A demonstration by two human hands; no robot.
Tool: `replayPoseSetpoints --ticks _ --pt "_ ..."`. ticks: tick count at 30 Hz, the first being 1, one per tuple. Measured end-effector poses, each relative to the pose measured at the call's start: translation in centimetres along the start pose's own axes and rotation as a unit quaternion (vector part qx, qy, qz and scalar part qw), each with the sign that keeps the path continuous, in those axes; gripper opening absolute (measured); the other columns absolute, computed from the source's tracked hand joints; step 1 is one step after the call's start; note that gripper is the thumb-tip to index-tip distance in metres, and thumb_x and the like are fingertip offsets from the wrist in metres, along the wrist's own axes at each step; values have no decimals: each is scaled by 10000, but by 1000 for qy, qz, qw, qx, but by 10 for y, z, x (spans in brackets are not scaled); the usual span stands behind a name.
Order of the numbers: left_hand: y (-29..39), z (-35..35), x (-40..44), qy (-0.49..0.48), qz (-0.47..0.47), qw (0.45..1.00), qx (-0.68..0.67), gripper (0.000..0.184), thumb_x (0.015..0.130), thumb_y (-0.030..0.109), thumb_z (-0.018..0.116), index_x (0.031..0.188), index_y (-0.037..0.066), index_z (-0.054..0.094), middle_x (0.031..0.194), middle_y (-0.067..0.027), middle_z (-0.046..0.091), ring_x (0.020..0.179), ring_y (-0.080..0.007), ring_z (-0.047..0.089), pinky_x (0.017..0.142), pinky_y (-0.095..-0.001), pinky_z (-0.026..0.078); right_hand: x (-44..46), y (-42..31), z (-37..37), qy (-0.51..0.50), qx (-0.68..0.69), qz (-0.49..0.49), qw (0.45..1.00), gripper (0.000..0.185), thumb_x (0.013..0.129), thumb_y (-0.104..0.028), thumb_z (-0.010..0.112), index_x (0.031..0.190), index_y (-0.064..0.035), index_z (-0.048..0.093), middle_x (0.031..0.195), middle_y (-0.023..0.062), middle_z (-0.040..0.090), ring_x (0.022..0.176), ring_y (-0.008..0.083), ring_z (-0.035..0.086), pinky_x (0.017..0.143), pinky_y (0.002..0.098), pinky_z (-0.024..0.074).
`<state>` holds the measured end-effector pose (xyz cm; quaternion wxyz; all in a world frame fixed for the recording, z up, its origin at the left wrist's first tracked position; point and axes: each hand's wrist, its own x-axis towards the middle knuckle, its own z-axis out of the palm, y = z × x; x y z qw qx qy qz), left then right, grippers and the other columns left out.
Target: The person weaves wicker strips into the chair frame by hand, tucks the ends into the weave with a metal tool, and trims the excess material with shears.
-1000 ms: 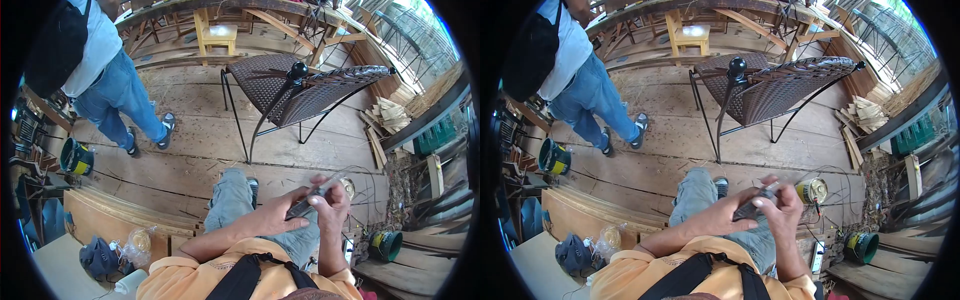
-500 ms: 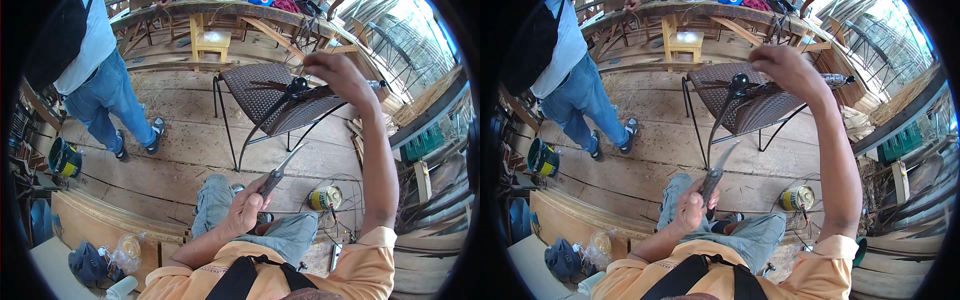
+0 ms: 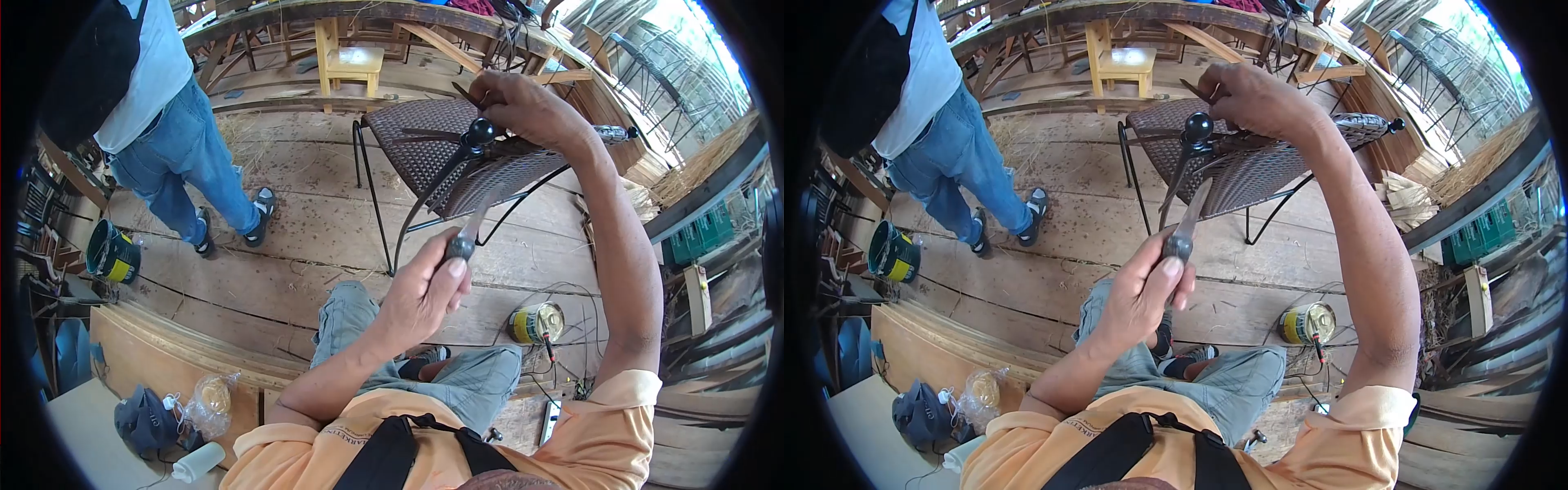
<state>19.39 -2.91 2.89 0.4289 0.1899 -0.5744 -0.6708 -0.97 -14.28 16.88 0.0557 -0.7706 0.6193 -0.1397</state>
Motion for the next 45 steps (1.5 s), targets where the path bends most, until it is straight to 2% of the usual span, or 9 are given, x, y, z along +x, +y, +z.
replayPoseSetpoints --ticks 4,13,16,23,29,32,33,38,45 --pt "-5 6 12 31 -8 999 -33 292 1003 164 428 1237 -9 457 918 -46 557 652 -66 503 562 -207 433 -8 -3 -5 -8 94 1 996 414 839 -66 616 1251 -49 584 953 87 694 795 131 642 736 288 522" --pt "-6 2 25 -4 -62 970 -236 419 1017 292 426 1350 36 430 907 -44 532 648 -85 508 514 -207 420 0 8 0 8 44 -53 998 451 837 -23 621 1278 -110 591 830 21 665 657 73 574 628 240 487" --pt "-5 1 24 0 -57 971 -230 407 1015 281 434 1338 34 438 908 -47 531 653 -89 513 510 -213 426 -3 -2 -4 3 41 -17 999 398 856 -16 586 1229 -147 637 916 38 713 734 129 632 743 284 510" --pt "-7 0 29 7 -70 974 -213 374 990 260 479 1279 27 439 922 -52 523 624 -114 542 450 -230 454 -6 9 -4 2 89 -38 995 244 903 -140 623 1131 -77 679 925 8 710 817 72 634 776 258 514" --pt "-9 2 35 20 -94 971 -220 333 986 240 478 1237 22 452 918 -50 523 555 -91 516 403 -206 435 -14 13 -7 -23 133 -82 987 214 881 -132 653 1077 -55 691 880 -8 704 796 68 632 750 244 515" --pt "-10 7 34 34 -72 980 -183 337 990 232 470 1250 17 450 917 -46 520 549 -70 499 404 -192 420 -20 7 -13 -35 163 -31 985 214 861 -134 679 1056 -46 693 849 -12 697 758 65 628 716 225 512" --pt "-8 9 33 40 -66 985 -153 340 992 231 466 1255 16 450 916 -46 518 545 -67 492 404 -189 414 -24 2 -14 -21 197 -10 980 186 816 -108 698 995 -66 729 829 53 717 749 108 653 766 253 503" --pt "7 18 20 30 5 998 -58 352 1002 233 444 1276 13 446 915 -49 510 540 -56 470 405 -181 390 -31 10 -19 -5 106 -44 993 187 834 -119 683 1001 -47 722 832 46 711 730 111 640 747 256 501" --pt "-4 19 37 72 -64 988 -120 355 997 282 464 1240 23 460 909 -38 496 541 -58 465 378 -187 378 -35 29 -18 19 83 -139 987 185 858 -145 658 1004 -50 720 822 41 701 718 120 634 734 278 512"
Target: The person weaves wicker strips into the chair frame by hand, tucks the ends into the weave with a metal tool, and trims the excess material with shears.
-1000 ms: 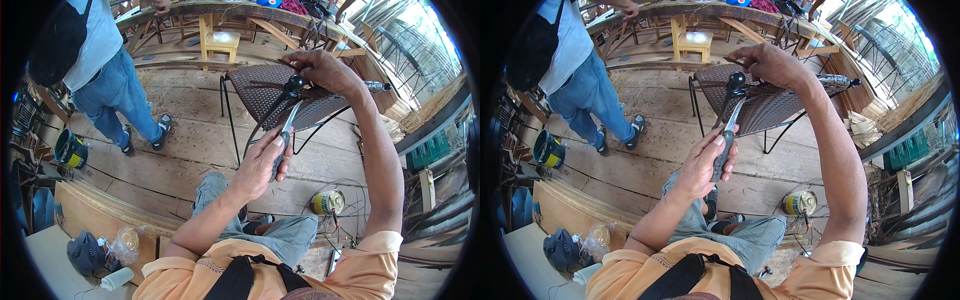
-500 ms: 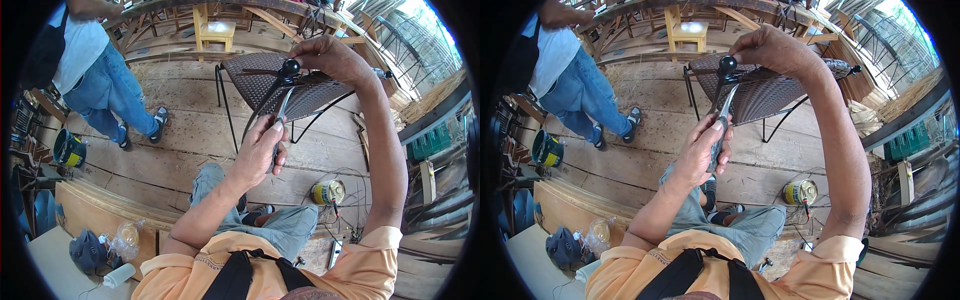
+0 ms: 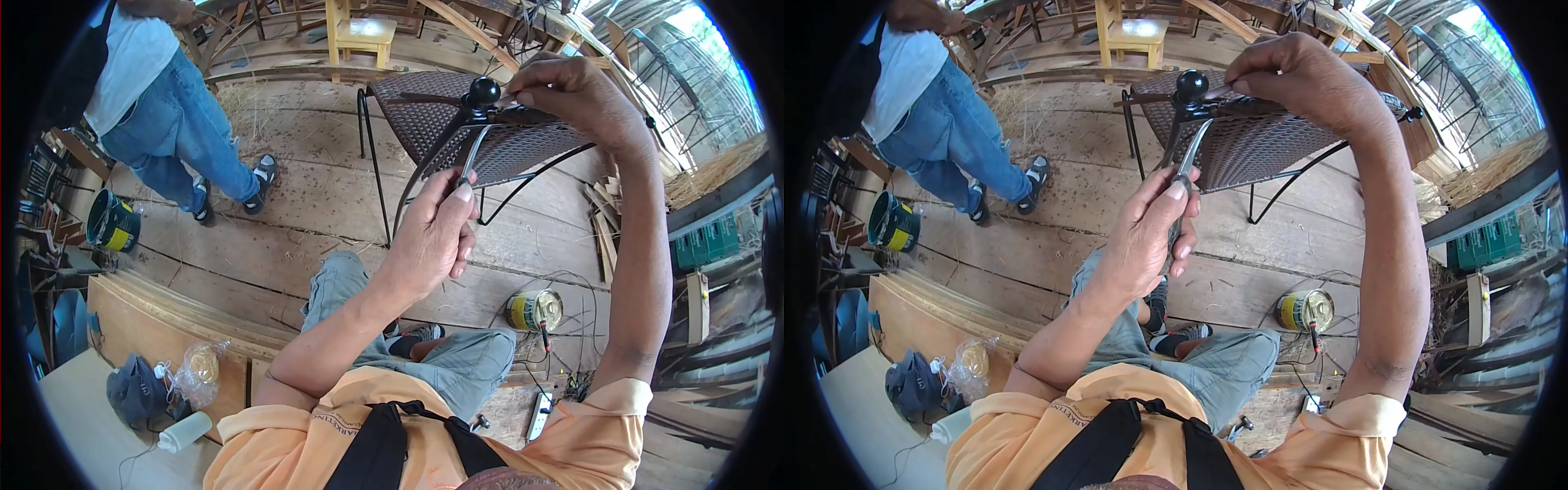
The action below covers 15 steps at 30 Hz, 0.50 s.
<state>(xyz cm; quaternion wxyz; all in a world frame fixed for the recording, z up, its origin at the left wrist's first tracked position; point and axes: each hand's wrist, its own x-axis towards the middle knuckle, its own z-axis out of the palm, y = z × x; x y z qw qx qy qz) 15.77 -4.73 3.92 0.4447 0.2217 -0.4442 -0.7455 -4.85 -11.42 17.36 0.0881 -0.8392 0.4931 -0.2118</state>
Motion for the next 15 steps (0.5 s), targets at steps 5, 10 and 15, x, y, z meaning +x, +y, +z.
replayPoseSetpoints --ticks 5,10,15 --pt "-6 4 0 12 3 1000 -1 347 997 281 463 1236 28 462 908 -36 496 546 -57 463 378 -189 378 -7 0 -4 6 -44 -13 999 178 855 -141 659 997 -52 721 824 47 703 722 116 640 727 279 520" --pt "0 13 -8 51 33 997 49 356 998 271 456 1252 21 458 910 -43 496 548 -59 465 380 -195 374 -7 0 -2 11 -41 -8 999 165 859 -140 655 982 -55 724 830 52 708 718 119 647 726 273 524" --pt "8 8 -4 51 16 997 52 358 995 266 463 1249 14 461 911 -44 498 545 -63 466 378 -198 372 -9 -6 0 26 -29 1 999 173 868 -148 649 991 -52 723 829 60 714 698 113 649 726 268 527"
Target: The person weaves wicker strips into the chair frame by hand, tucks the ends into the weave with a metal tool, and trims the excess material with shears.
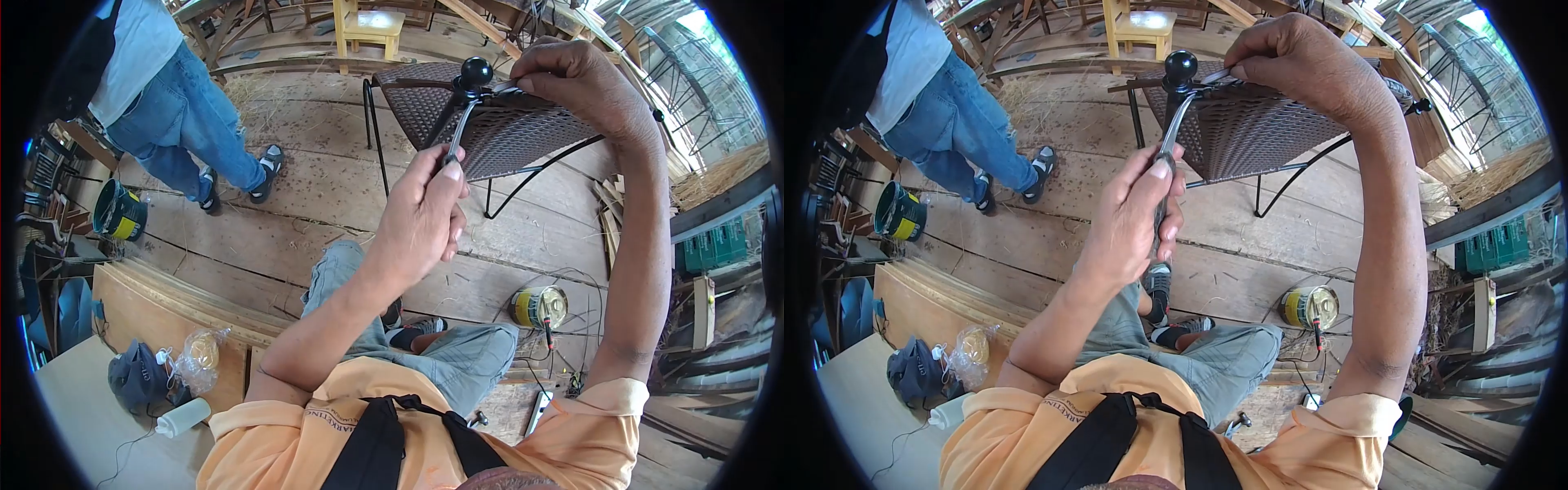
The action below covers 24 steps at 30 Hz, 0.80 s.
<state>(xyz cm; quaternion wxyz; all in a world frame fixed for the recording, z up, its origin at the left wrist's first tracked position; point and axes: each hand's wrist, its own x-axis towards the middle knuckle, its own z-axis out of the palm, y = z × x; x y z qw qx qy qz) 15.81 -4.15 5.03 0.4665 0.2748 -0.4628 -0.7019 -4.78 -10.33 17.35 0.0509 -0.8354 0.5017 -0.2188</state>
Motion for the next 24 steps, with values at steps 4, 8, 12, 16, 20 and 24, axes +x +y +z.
replayPoseSetpoints --ticks 4,8,12,16,20,24 --pt "2 -3 2 -24 -27 999 -20 358 989 271 482 1237 13 464 909 -38 498 544 -65 462 374 -198 372 4 0 2 -34 16 64 997 189 880 -100 645 1046 -26 698 870 26 688 791 76 636 761 222 510" --pt "1 1 3 -28 -61 996 -62 350 986 268 488 1230 18 466 901 -36 500 548 -63 464 371 -195 370 9 9 0 -34 52 71 996 214 883 -104 647 1081 -31 684 879 20 689 790 64 632 750 225 515" --pt "0 8 2 10 -33 999 -23 351 989 259 480 1237 10 471 899 -39 504 541 -62 462 371 -194 371 8 14 3 3 47 42 998 224 891 -118 643 1099 -40 674 870 10 687 775 67 634 740 232 518" --pt "9 13 -8 18 10 998 57 349 992 246 469 1241 2 478 903 -41 502 528 -61 457 369 -194 373 9 13 2 -6 41 42 998 212 887 -126 650 1077 -36 678 854 7 685 757 67 631 729 224 511" --pt "2 9 1 16 -22 999 23 348 992 239 464 1244 -2 473 901 -44 500 526 -59 456 366 -195 373 9 13 1 -17 31 79 996 216 867 -122 666 1071 -53 683 888 11 678 792 90 624 753 235 510" --pt "-1 11 0 20 -25 999 18 349 993 247 466 1237 -1 470 902 -49 497 528 -61 458 365 -193 372 9 -16 -6 -5 27 135 990 236 795 -168 687 966 -6 698 800 72 682 726 128 612 697 271 501"
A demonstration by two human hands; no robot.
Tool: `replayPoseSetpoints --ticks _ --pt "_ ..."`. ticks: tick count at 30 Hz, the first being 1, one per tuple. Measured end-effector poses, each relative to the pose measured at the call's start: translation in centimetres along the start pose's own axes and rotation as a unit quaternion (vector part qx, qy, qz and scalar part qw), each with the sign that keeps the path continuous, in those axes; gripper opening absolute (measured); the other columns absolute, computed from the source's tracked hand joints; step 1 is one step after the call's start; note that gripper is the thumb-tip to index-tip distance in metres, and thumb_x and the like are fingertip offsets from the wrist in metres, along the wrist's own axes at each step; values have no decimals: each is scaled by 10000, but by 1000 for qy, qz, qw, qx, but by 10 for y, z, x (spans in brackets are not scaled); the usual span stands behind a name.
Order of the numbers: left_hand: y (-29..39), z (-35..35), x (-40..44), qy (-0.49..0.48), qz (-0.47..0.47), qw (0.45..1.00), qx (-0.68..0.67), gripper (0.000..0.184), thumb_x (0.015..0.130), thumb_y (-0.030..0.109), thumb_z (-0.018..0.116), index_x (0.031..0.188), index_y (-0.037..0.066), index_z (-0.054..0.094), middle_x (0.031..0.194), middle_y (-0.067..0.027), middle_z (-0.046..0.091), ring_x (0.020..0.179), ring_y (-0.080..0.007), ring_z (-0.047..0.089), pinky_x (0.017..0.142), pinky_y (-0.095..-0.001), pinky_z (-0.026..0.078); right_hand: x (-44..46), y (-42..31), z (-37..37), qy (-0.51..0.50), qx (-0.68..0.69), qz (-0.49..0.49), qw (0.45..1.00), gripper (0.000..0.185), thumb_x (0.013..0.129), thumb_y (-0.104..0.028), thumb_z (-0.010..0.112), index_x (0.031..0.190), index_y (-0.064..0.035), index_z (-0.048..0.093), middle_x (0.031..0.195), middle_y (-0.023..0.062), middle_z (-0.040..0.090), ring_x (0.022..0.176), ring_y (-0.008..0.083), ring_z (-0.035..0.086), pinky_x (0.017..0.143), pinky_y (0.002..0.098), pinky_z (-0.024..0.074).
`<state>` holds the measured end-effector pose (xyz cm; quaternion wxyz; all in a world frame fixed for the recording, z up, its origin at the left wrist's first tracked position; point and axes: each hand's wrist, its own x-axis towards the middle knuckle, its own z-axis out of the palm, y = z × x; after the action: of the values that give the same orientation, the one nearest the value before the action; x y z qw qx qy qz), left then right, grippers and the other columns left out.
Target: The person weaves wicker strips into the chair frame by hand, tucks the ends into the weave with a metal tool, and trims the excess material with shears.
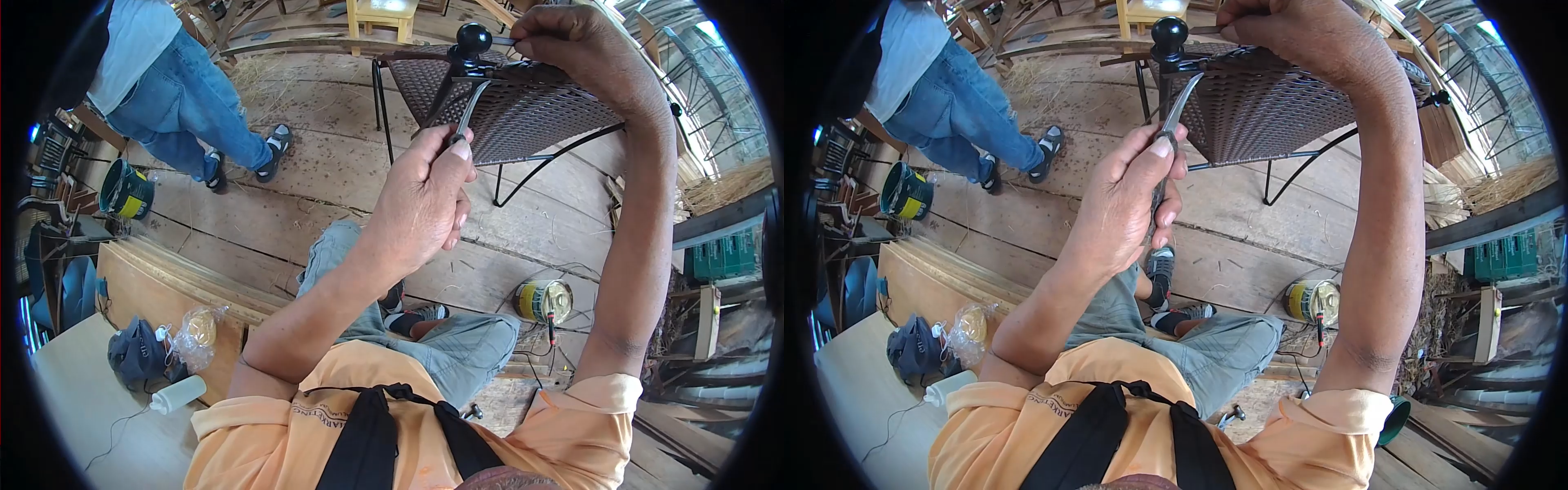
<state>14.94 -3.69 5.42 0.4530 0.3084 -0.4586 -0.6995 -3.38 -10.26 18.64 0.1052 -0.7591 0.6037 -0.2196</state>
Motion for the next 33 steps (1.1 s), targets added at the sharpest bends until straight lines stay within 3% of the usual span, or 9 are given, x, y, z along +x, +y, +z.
replayPoseSetpoints --ticks 3,12,18,26,30,33 --pt "-2 3 -1 14 13 1000 -6 348 992 253 466 1229 -2 471 904 -51 495 529 -63 460 363 -190 368 -8 -19 -2 2 -23 15 1000 159 830 -90 626 954 -31 707 750 37 681 685 87 600 666 243 488" --pt "3 4 -3 20 2 1000 6 349 994 266 464 1218 -1 476 909 -51 495 538 -70 453 363 -197 366 -7 -16 2 24 -32 19 999 171 800 -90 642 941 -12 702 753 43 690 674 88 602 641 255 486" --pt "3 9 -7 25 7 1000 3 363 993 273 466 1215 -13 476 907 -50 491 554 -74 455 368 -205 366 -15 -18 0 21 -1 -20 1000 172 796 -79 643 939 -7 706 735 44 681 651 91 592 625 259 486" --pt "12 12 -5 32 -8 998 57 368 985 283 474 1192 -21 486 902 -52 483 563 -81 454 385 -212 362 -27 -20 12 111 -77 -89 987 171 800 -65 615 934 -7 705 737 48 678 645 97 592 613 264 484" --pt "9 14 -6 41 -11 998 47 369 978 286 479 1188 -17 486 890 -48 491 557 -80 453 384 -214 365 -17 -24 3 62 -61 -1 996 175 802 -86 609 926 -12 707 733 60 676 642 113 599 621 277 487" --pt "6 13 -8 50 8 998 42 369 972 287 482 1186 -13 486 879 -44 500 554 -79 456 385 -214 369 -26 -16 10 115 -112 -107 981 173 799 -96 611 918 -15 707 730 68 676 643 126 605 626 290 491"
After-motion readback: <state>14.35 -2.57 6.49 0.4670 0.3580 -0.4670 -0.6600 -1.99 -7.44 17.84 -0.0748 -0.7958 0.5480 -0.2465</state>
